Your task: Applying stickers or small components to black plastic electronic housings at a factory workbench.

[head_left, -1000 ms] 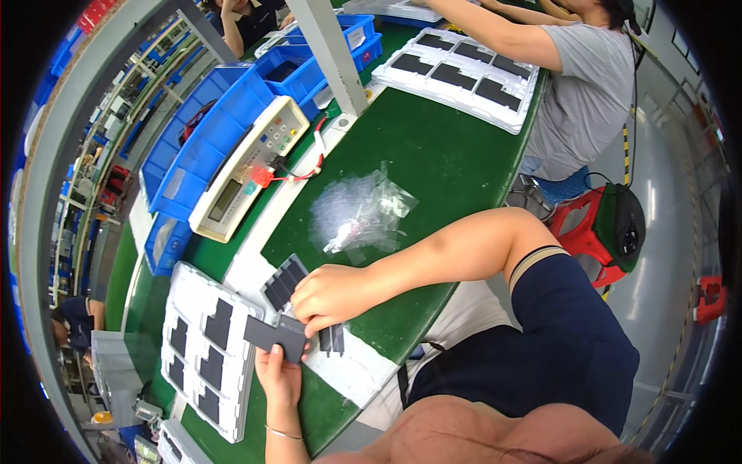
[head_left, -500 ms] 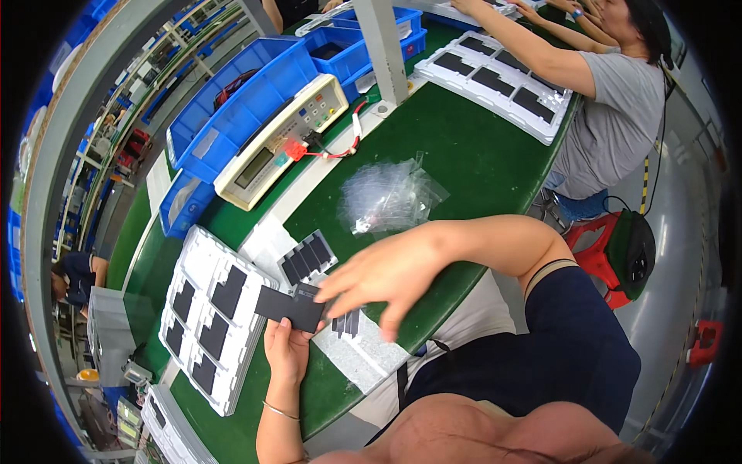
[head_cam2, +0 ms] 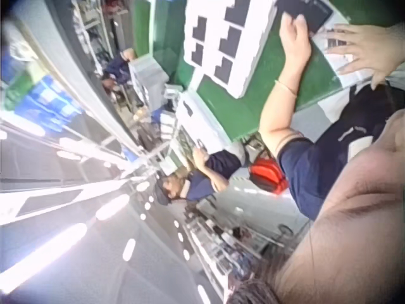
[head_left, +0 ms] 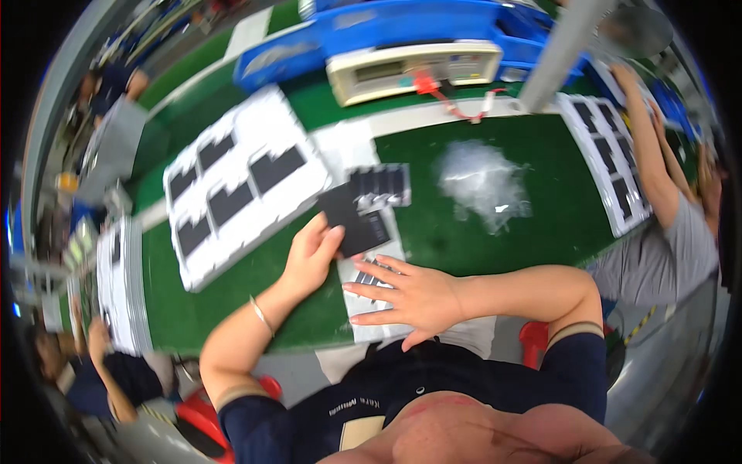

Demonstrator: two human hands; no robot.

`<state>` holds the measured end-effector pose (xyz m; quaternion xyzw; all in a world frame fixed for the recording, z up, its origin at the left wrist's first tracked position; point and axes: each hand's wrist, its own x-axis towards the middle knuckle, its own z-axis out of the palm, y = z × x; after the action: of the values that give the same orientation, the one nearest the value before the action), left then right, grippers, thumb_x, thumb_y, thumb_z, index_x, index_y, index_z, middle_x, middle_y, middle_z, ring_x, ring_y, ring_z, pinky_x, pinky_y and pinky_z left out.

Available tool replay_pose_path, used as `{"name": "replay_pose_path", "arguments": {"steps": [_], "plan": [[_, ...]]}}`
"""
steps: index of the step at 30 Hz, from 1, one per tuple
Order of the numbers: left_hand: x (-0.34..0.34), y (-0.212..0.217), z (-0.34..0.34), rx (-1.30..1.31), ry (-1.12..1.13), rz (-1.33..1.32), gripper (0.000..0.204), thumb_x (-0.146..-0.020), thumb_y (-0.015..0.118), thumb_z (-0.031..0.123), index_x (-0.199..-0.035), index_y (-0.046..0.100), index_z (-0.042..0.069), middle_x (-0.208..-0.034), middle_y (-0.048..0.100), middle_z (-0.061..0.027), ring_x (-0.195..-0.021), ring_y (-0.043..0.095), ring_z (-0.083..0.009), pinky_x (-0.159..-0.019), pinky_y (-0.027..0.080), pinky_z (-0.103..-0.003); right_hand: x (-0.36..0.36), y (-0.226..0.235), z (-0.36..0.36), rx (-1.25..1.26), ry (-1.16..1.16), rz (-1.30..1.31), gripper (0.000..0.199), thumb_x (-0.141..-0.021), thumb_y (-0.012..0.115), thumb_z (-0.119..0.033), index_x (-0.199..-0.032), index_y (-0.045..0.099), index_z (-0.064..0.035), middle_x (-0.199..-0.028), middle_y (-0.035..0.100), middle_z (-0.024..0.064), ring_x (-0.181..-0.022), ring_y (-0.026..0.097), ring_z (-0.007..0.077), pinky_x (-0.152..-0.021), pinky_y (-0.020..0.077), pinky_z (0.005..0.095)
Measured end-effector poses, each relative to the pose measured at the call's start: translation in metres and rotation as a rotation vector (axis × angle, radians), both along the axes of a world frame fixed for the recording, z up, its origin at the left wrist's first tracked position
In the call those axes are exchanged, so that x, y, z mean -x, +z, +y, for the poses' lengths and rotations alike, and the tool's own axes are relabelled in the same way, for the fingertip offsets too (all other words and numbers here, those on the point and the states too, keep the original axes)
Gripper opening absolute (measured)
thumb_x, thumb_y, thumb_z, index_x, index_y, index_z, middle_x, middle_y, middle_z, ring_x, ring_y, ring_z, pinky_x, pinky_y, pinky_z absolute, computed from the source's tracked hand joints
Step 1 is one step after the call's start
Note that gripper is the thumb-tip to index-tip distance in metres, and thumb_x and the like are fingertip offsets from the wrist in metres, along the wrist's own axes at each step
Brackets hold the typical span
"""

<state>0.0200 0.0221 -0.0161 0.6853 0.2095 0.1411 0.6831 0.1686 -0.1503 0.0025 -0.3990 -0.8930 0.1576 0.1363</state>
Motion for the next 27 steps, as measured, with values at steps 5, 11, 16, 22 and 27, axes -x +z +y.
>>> {"name": "replay_pose_path", "arguments": {"steps": [5,11,16,22,27], "plan": [[-0.004,0.024,-0.010,-0.101,-0.049,-0.057,0.016,-0.089,0.050,0.011,-0.098,0.054,-0.002,-0.073,0.062,-0.0037,-0.065,0.057,-0.0056,-0.052,0.044,-0.022,0.012,0.000,0.000,0.051,0.121,-0.085,0.067,-0.076,0.064,-0.038,-0.134,0.035,-0.0222,-0.146,0.022,0.0052,-0.134,0.020,0.0266,-0.107,0.0194,0.0475],[0.005,0.045,0.030,-0.657,0.324,-0.189,0.015,-0.085,0.057,0.011,-0.078,0.052,-0.002,-0.054,0.051,-0.0021,-0.052,0.053,-0.0064,-0.046,0.040,-0.022,0.011,0.000,0.000,0.036,0.097,-0.066,0.068,-0.074,0.065,-0.034,-0.133,0.036,-0.0158,-0.144,0.026,0.0038,-0.134,0.021,0.0239,-0.107,0.0213,0.0446],[0.005,0.054,0.106,-1.143,0.672,-0.073,0.016,-0.084,0.059,0.011,-0.095,0.060,0.000,-0.062,0.060,-0.0108,-0.053,0.058,-0.0161,-0.051,0.043,-0.026,0.007,-0.001,0.000,-0.019,0.090,-0.063,0.070,-0.072,0.067,-0.036,-0.133,0.037,-0.0155,-0.143,0.028,0.0041,-0.133,0.023,0.0238,-0.107,0.0223,0.0439],[-0.017,0.043,0.179,-1.478,0.550,0.452,0.024,-0.085,0.053,0.018,-0.105,0.060,0.007,-0.077,0.063,-0.0196,-0.072,0.061,-0.0377,-0.065,0.048,-0.044,0.009,-0.004,-0.003,-0.064,0.088,-0.053,0.069,-0.072,0.067,-0.036,-0.131,0.039,-0.0160,-0.143,0.029,0.0043,-0.132,0.025,0.0242,-0.106,0.0235,0.0439],[-0.028,0.014,0.171,-1.435,0.294,0.632,0.047,-0.086,0.052,0.032,-0.124,0.047,0.004,-0.131,0.043,-0.0167,-0.119,0.041,-0.0349,-0.097,0.036,-0.043,0.008,-0.009,-0.006,-0.061,0.085,-0.017,0.066,-0.072,0.067,-0.034,-0.129,0.041,-0.0153,-0.142,0.029,0.0052,-0.132,0.025,0.0248,-0.106,0.0240,0.0443]]}}
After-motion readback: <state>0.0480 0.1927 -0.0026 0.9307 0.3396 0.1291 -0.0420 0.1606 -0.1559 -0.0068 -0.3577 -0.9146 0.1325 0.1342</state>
